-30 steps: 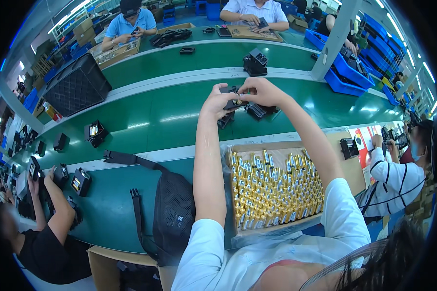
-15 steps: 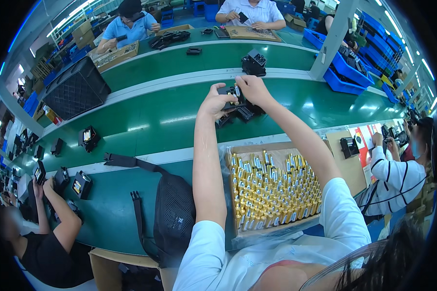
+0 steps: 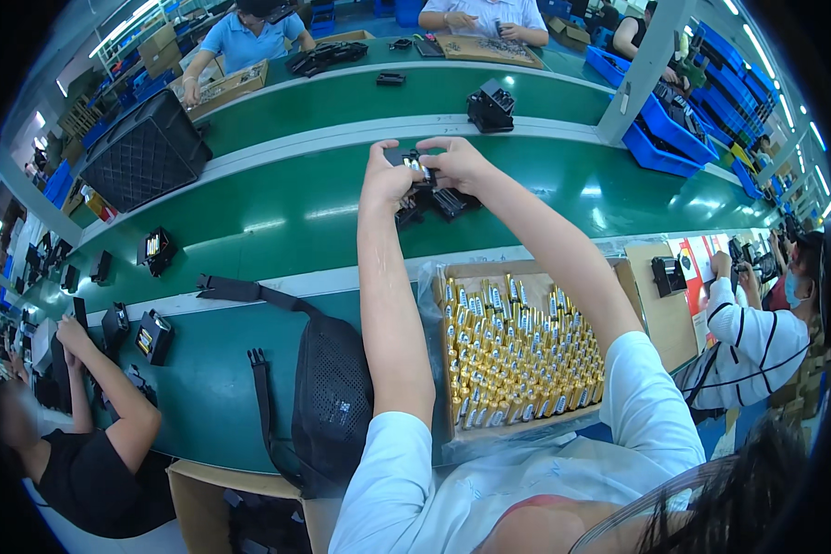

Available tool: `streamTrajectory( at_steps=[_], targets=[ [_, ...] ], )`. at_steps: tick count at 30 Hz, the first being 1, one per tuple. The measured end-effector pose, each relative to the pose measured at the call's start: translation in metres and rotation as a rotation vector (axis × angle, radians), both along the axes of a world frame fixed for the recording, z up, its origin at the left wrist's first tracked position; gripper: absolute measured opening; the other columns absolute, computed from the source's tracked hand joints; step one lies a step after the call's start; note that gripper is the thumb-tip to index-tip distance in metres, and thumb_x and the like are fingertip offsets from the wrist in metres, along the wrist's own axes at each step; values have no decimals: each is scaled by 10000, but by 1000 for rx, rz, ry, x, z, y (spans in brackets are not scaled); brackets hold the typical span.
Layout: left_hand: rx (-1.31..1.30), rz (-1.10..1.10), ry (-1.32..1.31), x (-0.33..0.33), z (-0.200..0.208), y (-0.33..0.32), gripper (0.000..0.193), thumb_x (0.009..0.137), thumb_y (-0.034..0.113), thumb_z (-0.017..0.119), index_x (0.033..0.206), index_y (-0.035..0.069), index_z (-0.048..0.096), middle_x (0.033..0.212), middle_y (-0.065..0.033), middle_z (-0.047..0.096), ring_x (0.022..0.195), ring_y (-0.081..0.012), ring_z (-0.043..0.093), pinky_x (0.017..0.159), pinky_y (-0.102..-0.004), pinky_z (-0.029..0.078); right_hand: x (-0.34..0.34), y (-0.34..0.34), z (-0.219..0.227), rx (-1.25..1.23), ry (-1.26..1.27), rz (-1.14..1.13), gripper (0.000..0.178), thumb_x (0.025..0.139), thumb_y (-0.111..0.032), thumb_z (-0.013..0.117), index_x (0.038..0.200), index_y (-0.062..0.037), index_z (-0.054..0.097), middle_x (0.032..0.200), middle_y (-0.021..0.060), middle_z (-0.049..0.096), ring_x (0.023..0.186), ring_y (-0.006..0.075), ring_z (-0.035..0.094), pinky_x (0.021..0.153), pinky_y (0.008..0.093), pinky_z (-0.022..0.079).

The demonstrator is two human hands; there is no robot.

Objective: Assembling small electronic components into a plastic housing on a factory production line.

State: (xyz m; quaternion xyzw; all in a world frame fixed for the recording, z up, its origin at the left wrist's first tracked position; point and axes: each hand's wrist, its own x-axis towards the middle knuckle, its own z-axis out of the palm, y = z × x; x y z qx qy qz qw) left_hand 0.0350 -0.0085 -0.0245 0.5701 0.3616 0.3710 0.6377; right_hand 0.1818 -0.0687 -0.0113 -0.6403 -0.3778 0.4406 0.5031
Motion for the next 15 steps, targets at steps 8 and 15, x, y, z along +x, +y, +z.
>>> streamTrajectory(
  at_steps=[8,15],
  targets=[
    [431,291,509,-40,23,-4,533,736,-13,635,1234,63,460,970,-208,676,872,-353,682,799,-446,538,-14,-7,-8,317,-1113,331,604,821,-233,732,1363,-71,522,977,121,682,738,217,643,729,369,515],
    [445,367,927,-43,19,11,350,834,82,577,1175,36,515,1041,-272,626,987,-456,605,859,-502,504,-5,-17,-2,228,-1596,700,800,813,-244,749,1478,-103,327,1146,137,647,991,273,648,898,432,484]
  ],
)
